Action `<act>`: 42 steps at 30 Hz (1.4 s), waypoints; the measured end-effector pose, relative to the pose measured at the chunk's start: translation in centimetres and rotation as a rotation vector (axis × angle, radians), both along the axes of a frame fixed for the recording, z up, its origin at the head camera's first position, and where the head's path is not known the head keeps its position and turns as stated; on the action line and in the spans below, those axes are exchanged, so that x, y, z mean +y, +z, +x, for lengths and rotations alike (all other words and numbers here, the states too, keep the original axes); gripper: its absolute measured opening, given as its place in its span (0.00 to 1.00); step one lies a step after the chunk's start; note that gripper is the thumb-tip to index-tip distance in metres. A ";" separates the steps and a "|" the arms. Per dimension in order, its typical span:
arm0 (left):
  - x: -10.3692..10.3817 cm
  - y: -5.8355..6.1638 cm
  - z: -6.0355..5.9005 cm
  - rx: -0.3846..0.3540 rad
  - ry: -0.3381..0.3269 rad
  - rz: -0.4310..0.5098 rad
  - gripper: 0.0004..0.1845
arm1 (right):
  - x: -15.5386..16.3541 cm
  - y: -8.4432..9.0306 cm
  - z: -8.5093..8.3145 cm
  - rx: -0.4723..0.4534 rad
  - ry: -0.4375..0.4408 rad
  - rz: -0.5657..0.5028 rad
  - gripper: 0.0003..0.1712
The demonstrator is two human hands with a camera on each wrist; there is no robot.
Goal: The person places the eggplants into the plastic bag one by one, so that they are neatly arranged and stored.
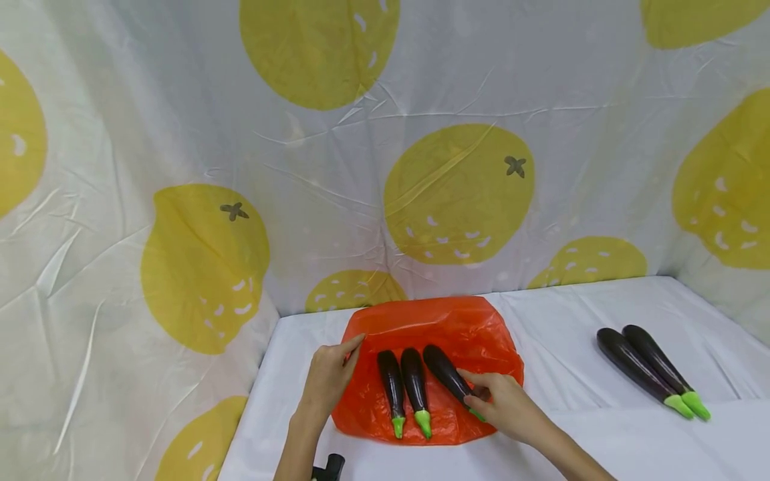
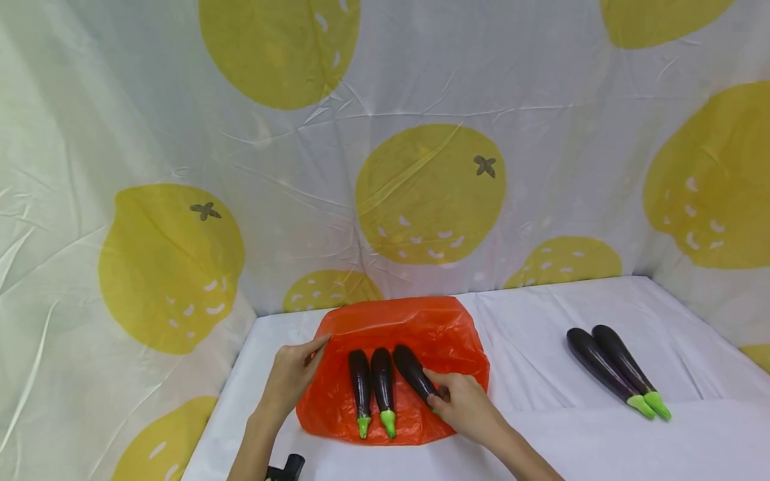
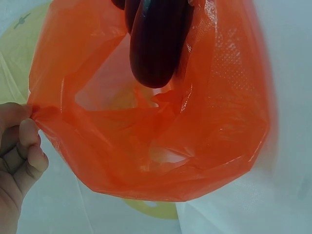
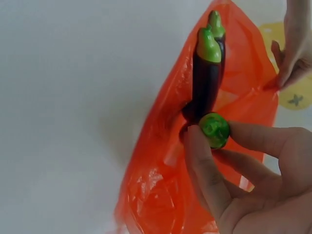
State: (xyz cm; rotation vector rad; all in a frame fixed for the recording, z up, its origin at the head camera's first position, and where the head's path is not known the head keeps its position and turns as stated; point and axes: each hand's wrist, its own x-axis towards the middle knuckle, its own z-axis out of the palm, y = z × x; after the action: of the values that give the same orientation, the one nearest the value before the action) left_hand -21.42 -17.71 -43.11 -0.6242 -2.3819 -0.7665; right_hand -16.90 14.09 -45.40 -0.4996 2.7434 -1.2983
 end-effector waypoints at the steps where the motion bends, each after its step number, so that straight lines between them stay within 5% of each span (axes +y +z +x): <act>1: 0.0 0.0 0.0 -0.003 0.001 0.000 0.16 | -0.2 -0.1 0.0 0.003 -0.011 0.008 0.28; 8: 0.0 -0.1 0.0 -0.022 0.003 0.007 0.16 | -1.1 -0.8 -0.2 -0.020 -0.057 0.047 0.29; 22: 0.2 0.1 0.1 -0.029 0.008 0.007 0.17 | -2.4 -1.5 -1.0 -0.031 0.069 0.037 0.36; 42: 0.3 0.1 0.2 -0.011 0.010 0.004 0.16 | -4.4 -2.1 -0.8 0.041 0.098 0.027 0.36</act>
State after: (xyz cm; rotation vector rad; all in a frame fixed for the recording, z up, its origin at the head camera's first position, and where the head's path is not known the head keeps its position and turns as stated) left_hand -21.25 -17.40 -42.98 -0.6068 -2.3916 -0.7721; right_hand -17.70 9.65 -47.45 -0.6566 2.7274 -1.2405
